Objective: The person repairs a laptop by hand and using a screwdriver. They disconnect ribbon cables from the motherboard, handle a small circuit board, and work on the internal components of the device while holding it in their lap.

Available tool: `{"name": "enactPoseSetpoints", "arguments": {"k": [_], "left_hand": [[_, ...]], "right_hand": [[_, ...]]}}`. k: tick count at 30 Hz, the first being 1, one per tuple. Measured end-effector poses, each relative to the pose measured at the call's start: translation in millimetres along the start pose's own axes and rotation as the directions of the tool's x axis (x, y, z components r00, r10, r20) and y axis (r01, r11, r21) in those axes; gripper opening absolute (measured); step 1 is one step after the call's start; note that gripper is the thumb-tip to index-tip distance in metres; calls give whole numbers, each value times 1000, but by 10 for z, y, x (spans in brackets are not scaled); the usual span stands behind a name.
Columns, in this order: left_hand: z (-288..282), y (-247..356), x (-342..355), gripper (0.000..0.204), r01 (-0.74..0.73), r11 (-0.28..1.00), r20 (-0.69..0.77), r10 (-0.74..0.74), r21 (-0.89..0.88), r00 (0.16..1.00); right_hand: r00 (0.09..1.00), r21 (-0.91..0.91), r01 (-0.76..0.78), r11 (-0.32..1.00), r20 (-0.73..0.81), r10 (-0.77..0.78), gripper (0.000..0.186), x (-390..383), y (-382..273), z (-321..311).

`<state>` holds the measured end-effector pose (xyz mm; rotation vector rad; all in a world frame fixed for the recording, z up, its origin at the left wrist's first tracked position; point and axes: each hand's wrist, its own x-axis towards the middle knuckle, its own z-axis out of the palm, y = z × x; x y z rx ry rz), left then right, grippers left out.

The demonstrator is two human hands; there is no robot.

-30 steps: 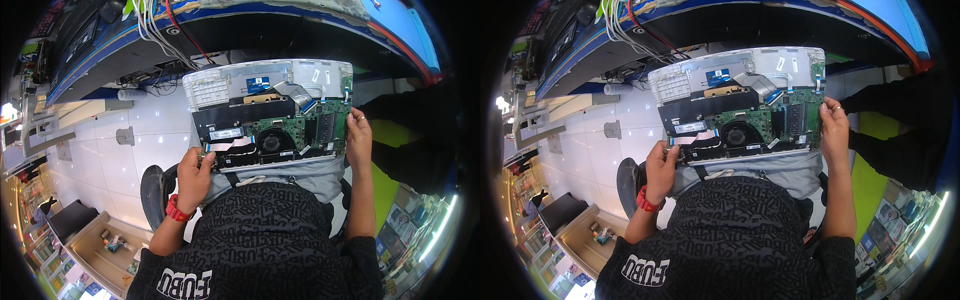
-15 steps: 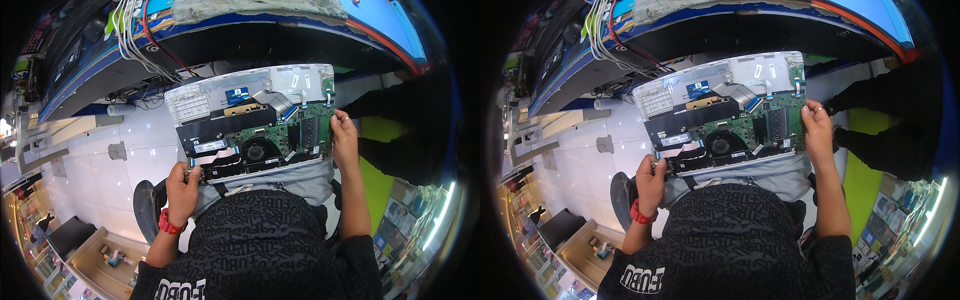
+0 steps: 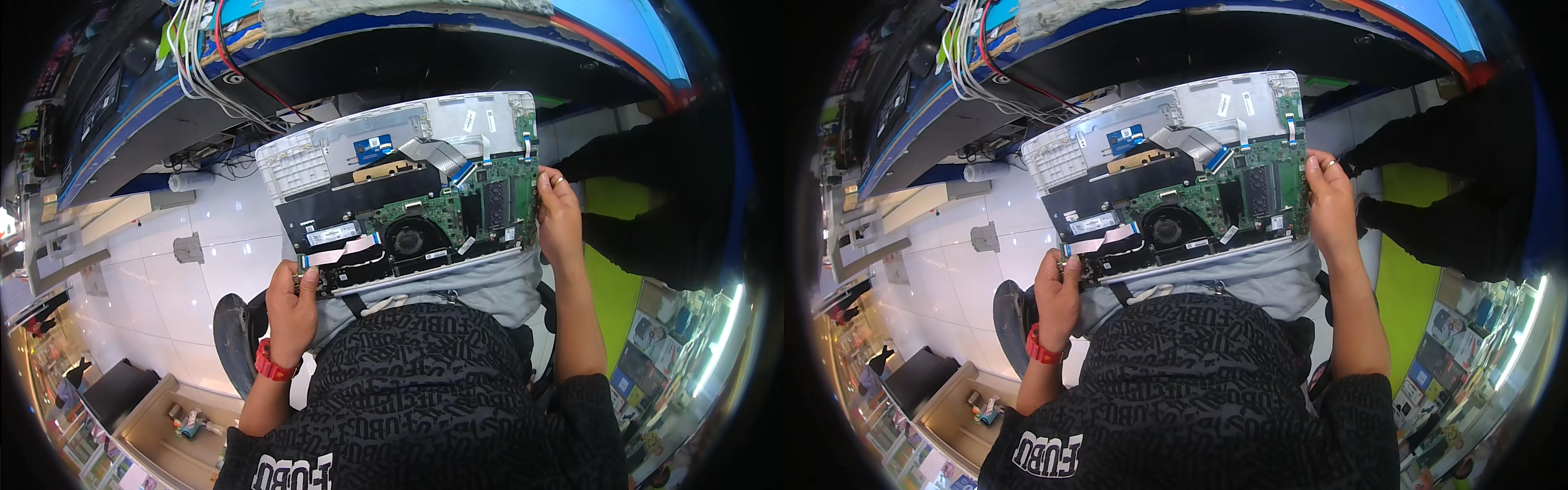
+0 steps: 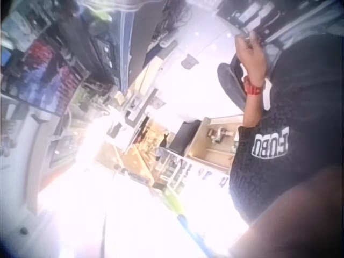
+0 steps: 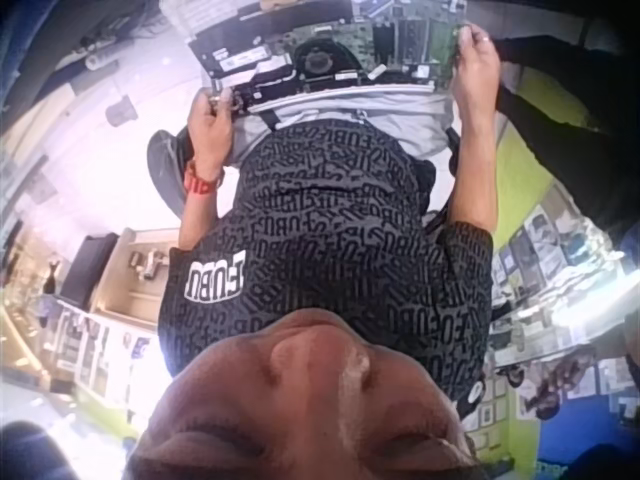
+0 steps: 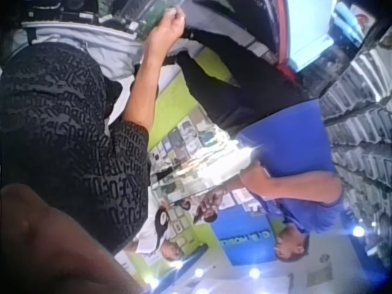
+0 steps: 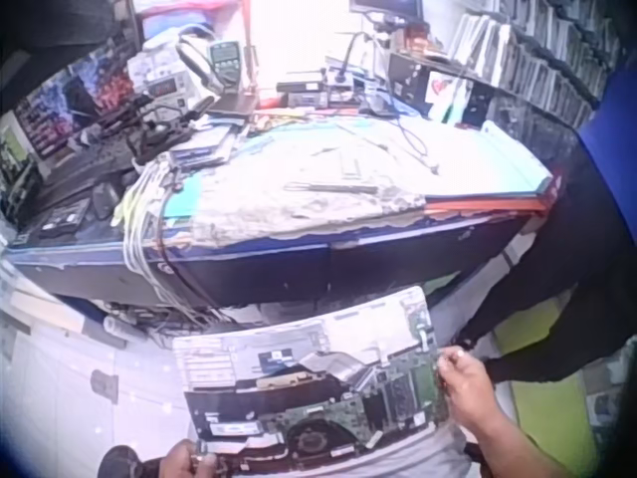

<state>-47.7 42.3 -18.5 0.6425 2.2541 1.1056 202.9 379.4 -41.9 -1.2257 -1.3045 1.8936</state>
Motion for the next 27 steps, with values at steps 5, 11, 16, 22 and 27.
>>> {"name": "enactPoseSetpoints", "arguments": {"k": [5,11,16,22,27], "left_hand": [[-12,-12,-5,28,24,1000,16,-24,11,1000],[-8,3,-3,28,25,999,20,-26,20,999],[-3,-49,-7,26,42,999,29,-42,-15,999],[-1,-8,3,26,55,998,3,-55,-2,998],[8,-82,14,28,74,996,8,-74,-44,997]], "right_hand": [[1000,-26,-1,1000,5,1,33,11,-28,-42],[1000,-45,-5,999,2,5,34,22,-52,-55],[1000,-82,-27,996,-1,27,32,22,-54,-91],[990,-269,27,963,142,12,26,-122,-31,-282],[992,-469,10,883,113,49,22,-238,65,-423]]}}
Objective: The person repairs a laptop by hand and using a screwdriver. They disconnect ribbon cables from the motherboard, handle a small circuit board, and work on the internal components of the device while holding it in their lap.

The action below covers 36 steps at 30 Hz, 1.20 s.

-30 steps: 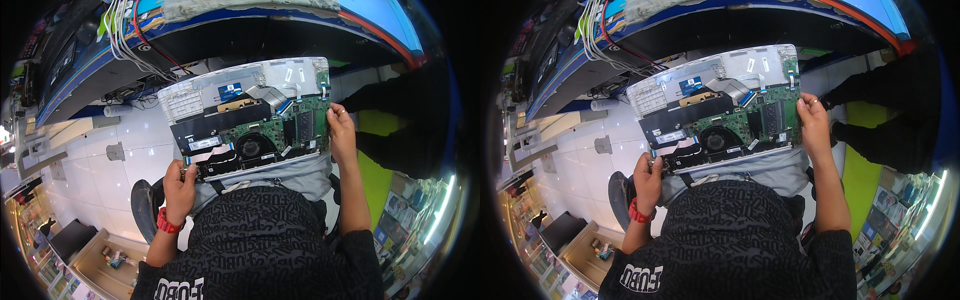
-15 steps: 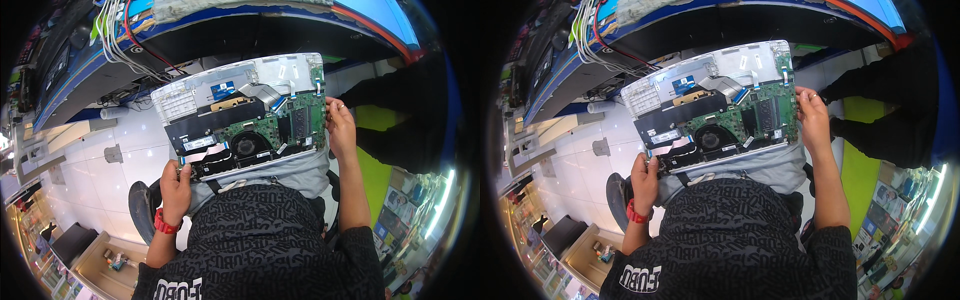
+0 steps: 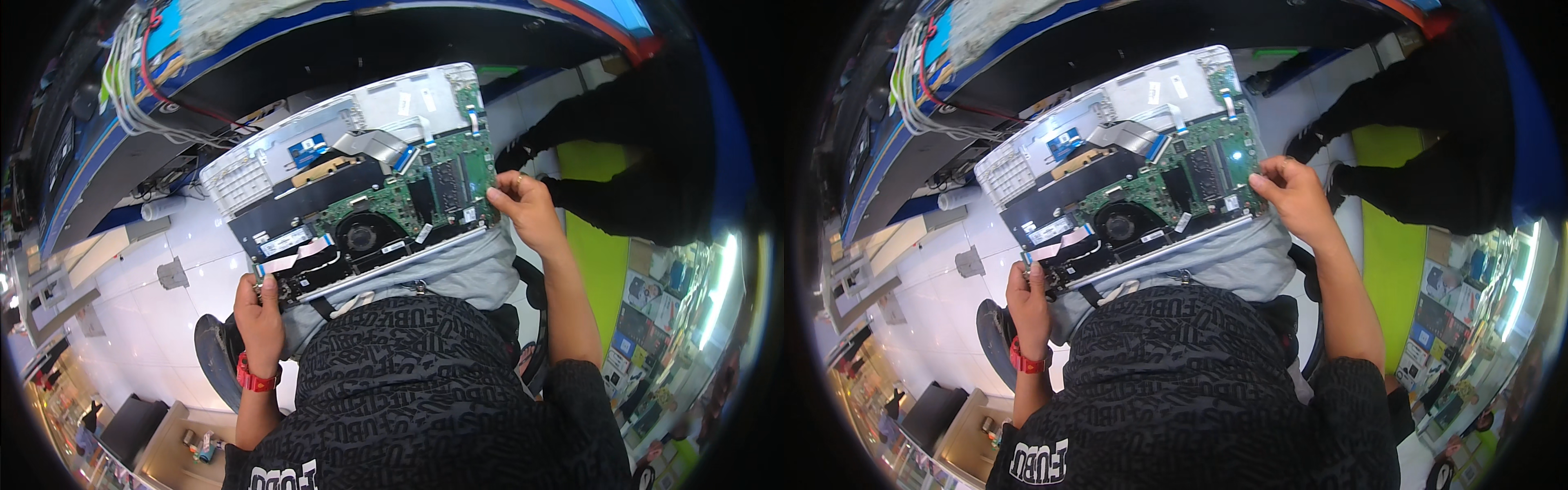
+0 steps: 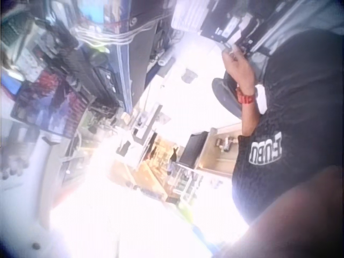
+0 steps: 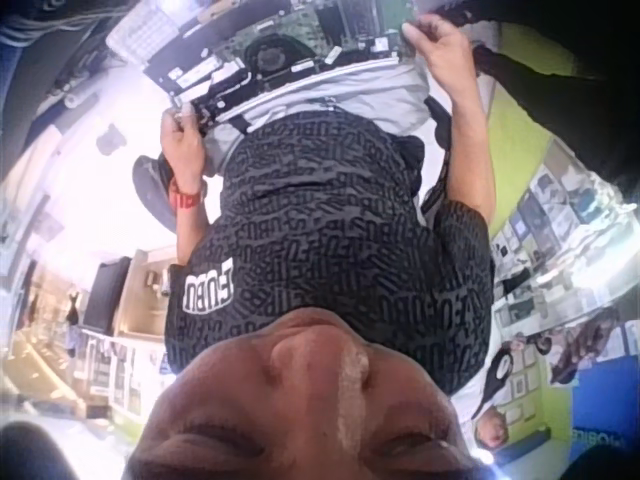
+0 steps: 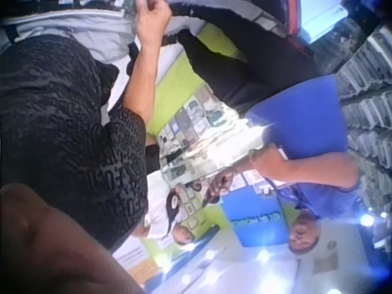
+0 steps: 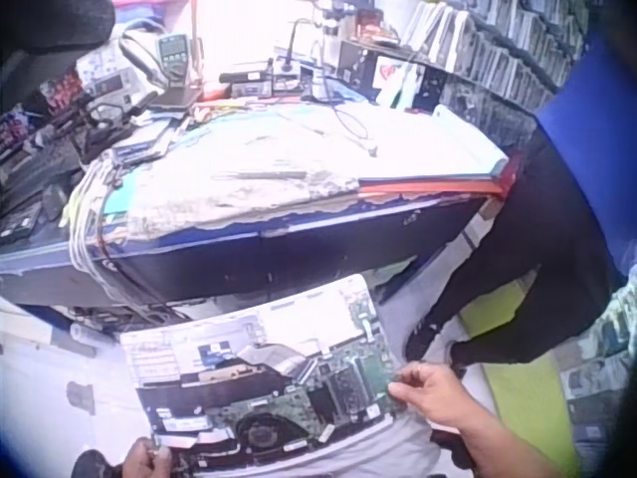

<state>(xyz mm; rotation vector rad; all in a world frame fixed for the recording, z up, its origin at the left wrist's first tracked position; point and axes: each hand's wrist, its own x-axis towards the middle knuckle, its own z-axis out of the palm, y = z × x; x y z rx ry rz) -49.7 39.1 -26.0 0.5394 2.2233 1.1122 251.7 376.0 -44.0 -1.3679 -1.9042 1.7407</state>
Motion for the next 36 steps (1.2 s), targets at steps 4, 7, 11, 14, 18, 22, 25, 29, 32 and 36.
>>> {"name": "enactPoseSetpoints", "arguments": {"k": [4,7,11,14,18,22,25,29,32,36], "left_hand": [[7,-12,-1,27,-32,999,-8,33,38,999],[51,51,-16,33,-39,992,-47,45,120,998],[32,-38,13,34,-59,996,-36,61,66,997],[36,26,13,31,-70,995,-32,73,74,997],[20,-8,-1,31,-47,995,-49,52,92,997],[42,55,11,28,-99,984,-59,109,148,992],[58,103,-9,26,-114,979,-67,127,169,990],[70,63,5,25,-83,996,2,82,39,997],[39,14,-21,24,-96,995,21,95,30,995],[7,54,-14,23,-108,991,27,106,79,994]], "right_hand": [[999,-90,36,995,-30,-39,21,-5,-75,47],[1000,-55,18,998,-5,-18,21,-31,-59,14],[999,-22,18,1000,50,-17,23,-73,-20,-17],[995,-111,77,991,78,-69,26,-92,-43,-34],[993,-124,87,988,88,-76,28,-96,-121,-47],[990,-96,133,987,70,-126,27,-71,9,-42],[991,-124,127,984,65,-119,26,-72,-51,-33],[989,-96,63,993,139,-49,24,-28,-70,-145],[992,-107,19,994,124,-6,21,-39,-120,-96],[991,-123,4,992,130,13,18,-6,-108,-63]]}}
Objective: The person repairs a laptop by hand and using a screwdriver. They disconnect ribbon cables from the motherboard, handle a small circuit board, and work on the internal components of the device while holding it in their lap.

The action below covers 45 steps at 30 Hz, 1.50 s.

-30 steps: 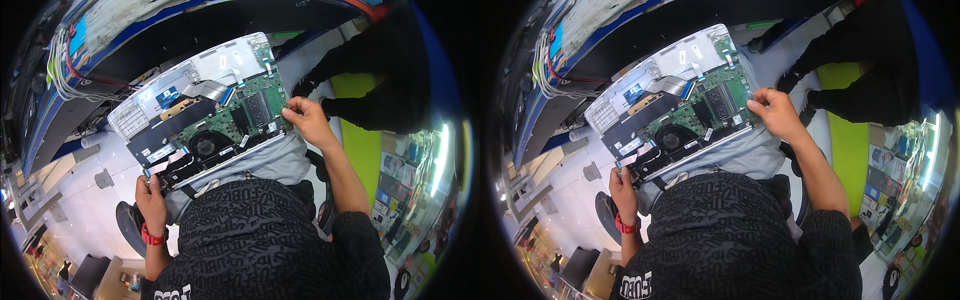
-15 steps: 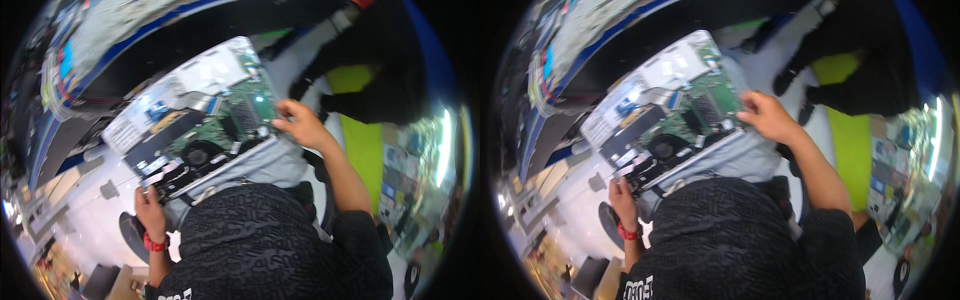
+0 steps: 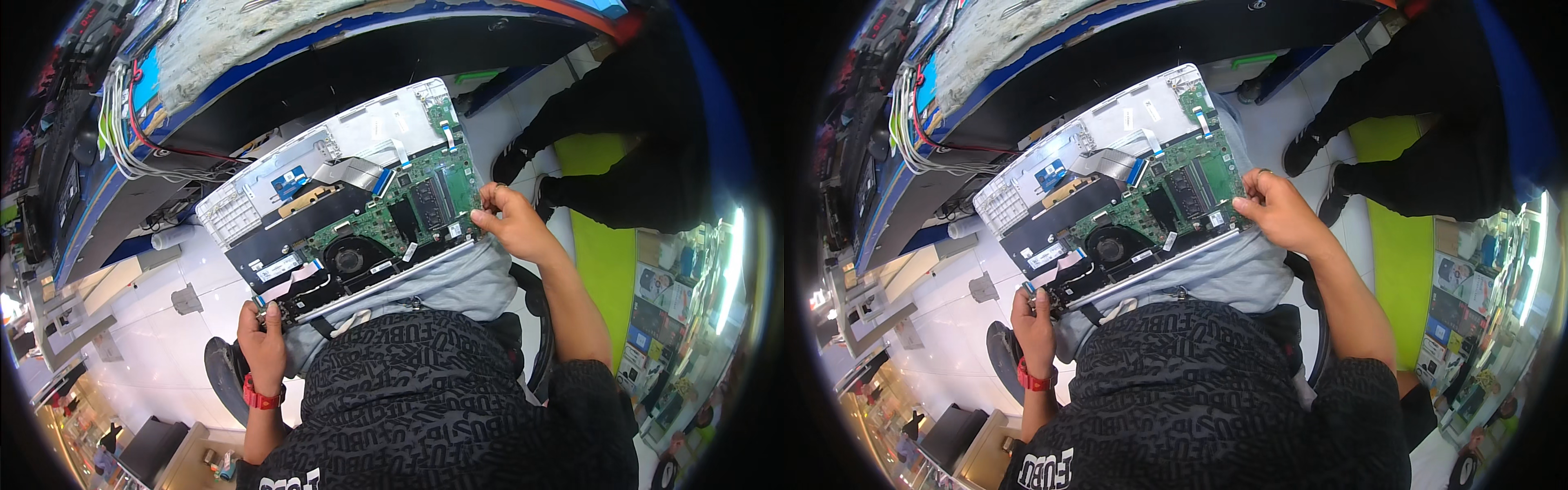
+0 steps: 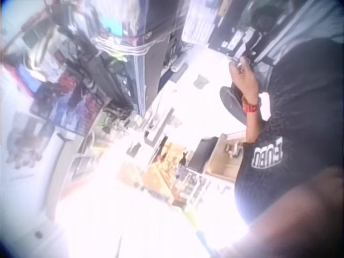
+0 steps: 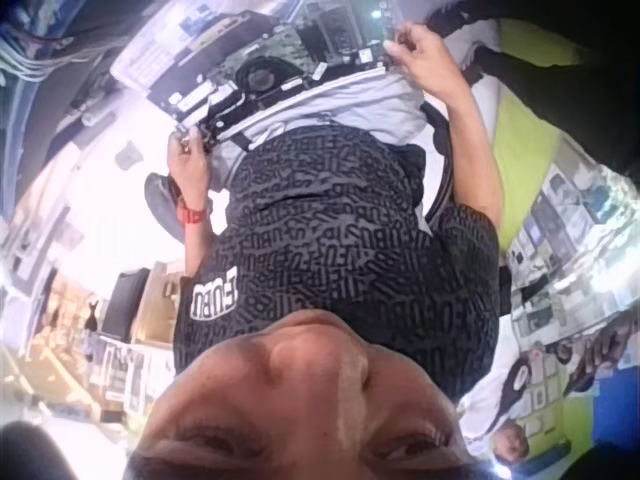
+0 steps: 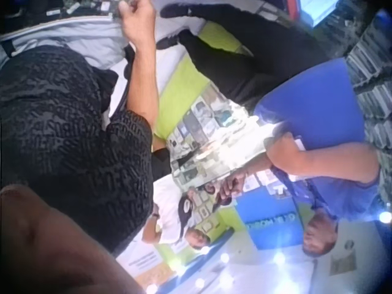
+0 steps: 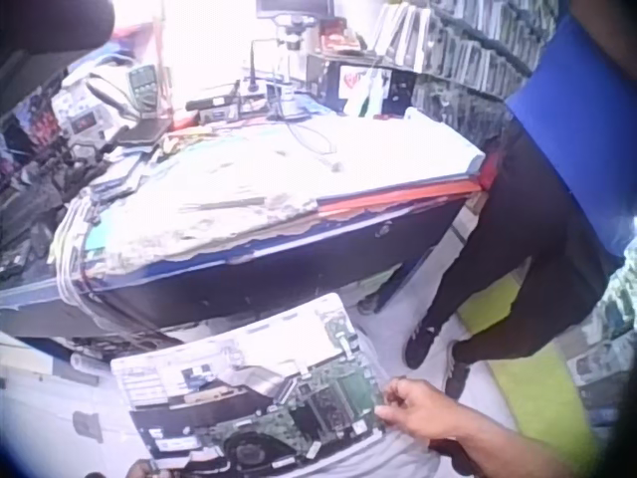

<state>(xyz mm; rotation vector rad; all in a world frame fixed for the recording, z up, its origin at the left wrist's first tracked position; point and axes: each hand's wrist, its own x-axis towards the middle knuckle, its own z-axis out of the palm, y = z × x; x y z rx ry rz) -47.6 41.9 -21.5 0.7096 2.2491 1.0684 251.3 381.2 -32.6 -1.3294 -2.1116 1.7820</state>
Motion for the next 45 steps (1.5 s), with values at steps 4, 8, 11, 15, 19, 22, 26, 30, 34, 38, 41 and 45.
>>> {"name": "enactPoseSetpoints", "arguments": {"k": [4,8,11,15,19,22,26,30,34,38,41,45], "left_hand": [[8,-89,-7,22,19,998,-27,-21,-62,999],[-1,-7,-11,22,55,995,-44,-59,-89,997],[3,18,2,24,40,997,-48,-43,-69,998],[3,10,-2,25,71,995,-54,-75,-69,996],[13,77,-2,26,102,992,-55,-107,-80,993],[-7,-4,5,31,79,996,-47,-81,-50,996],[-3,-4,13,32,100,994,-45,-98,45,994],[-20,104,-6,29,57,998,-32,-57,-10,998],[-27,75,5,30,96,995,-24,-96,-17,995],[-7,7,-10,29,102,984,-47,-110,-143,993],[-14,-155,-25,32,126,938,-83,-160,-323,984],[-45,-150,-31,41,128,970,-37,-139,-207,990]], "right_hand": [[1000,82,-14,997,28,12,19,25,103,-3],[999,128,28,991,-40,-23,20,39,76,50],[1000,271,24,962,-11,-22,20,89,71,48],[999,283,0,959,39,-12,20,116,114,20],[998,306,27,952,44,-42,24,119,151,35],[997,306,57,950,32,-71,23,116,119,59],[997,297,22,955,66,-43,19,116,178,5],[996,306,51,951,60,-73,17,114,132,18],[996,284,48,958,59,-67,17,114,137,11],[997,271,50,961,46,-65,18,108,119,23],[998,279,31,960,43,-44,18,93,87,27],[998,285,32,958,50,-48,19,89,69,32]]}}
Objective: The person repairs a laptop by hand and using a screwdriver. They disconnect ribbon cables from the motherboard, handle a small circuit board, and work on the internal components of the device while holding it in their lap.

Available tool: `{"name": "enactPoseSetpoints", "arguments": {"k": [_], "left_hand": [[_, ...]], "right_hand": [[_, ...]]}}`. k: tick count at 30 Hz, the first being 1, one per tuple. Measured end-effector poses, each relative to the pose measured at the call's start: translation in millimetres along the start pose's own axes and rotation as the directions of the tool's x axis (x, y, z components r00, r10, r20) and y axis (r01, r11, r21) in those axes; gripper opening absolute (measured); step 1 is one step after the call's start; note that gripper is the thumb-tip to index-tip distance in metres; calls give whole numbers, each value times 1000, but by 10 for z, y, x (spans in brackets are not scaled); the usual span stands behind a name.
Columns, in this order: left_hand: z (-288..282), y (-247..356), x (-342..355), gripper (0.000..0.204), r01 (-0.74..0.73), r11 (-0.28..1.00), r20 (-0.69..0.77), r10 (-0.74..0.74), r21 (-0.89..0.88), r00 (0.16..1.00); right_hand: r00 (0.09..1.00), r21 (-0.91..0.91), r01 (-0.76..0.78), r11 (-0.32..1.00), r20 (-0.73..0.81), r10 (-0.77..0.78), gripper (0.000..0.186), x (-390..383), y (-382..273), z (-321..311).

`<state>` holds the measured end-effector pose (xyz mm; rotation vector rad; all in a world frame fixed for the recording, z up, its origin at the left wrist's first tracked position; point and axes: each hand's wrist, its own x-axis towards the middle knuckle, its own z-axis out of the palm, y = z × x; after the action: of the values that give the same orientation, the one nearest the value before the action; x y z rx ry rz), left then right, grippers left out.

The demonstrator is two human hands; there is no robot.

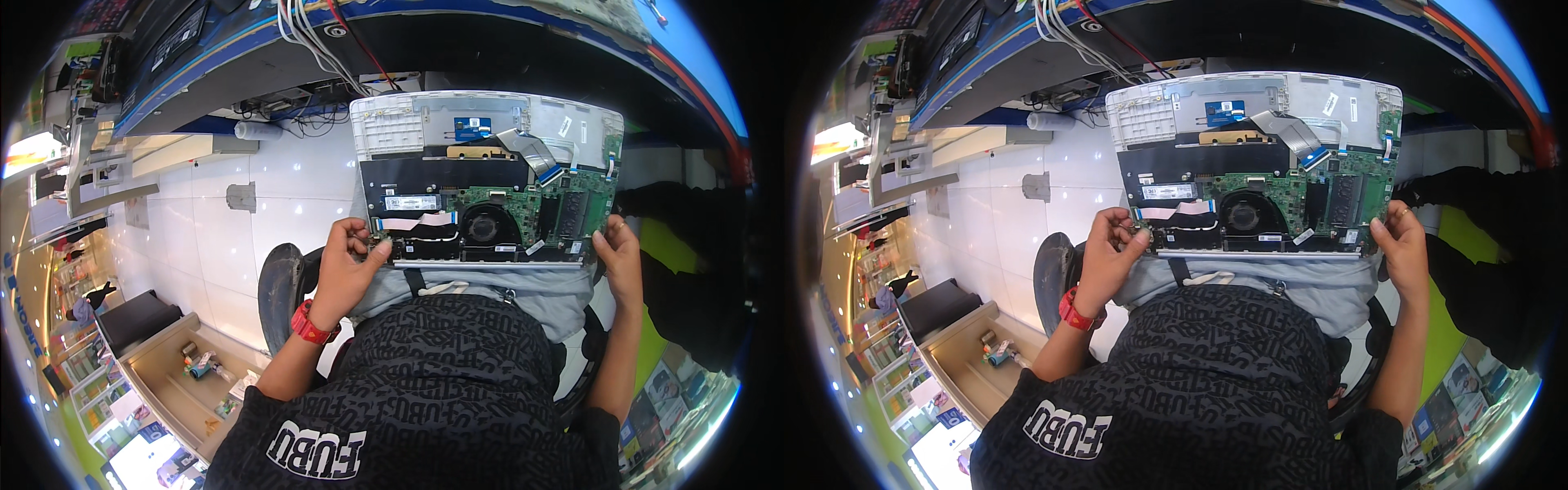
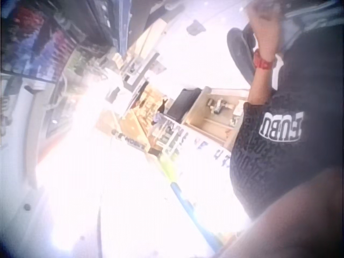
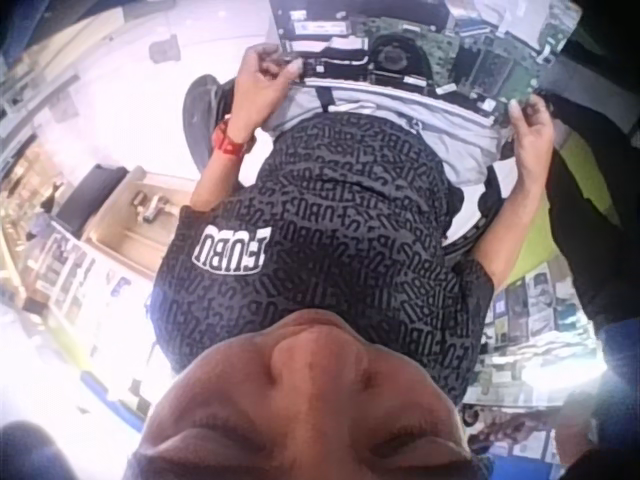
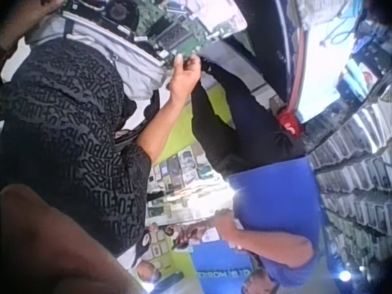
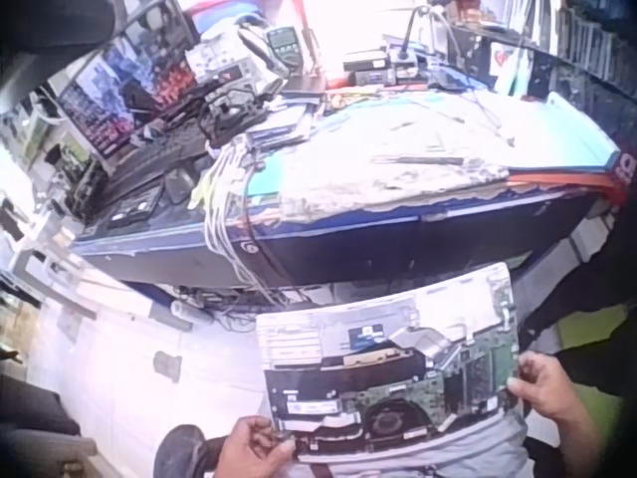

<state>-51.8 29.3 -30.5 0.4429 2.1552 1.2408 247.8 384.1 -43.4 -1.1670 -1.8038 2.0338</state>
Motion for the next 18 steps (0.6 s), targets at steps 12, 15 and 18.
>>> {"name": "enactPoseSetpoints", "arguments": {"k": [12,15,18], "left_hand": [[-31,95,69,44,121,993,271,-115,-2,956],[21,73,86,39,139,983,255,-104,-123,961],[44,72,140,35,162,970,256,-113,-181,960]], "right_hand": [[1000,-3,6,1000,-3,-6,18,18,10,-5],[1000,-9,27,1000,7,-27,19,21,14,-2],[1000,7,21,1000,9,-21,18,27,32,-18]]}}
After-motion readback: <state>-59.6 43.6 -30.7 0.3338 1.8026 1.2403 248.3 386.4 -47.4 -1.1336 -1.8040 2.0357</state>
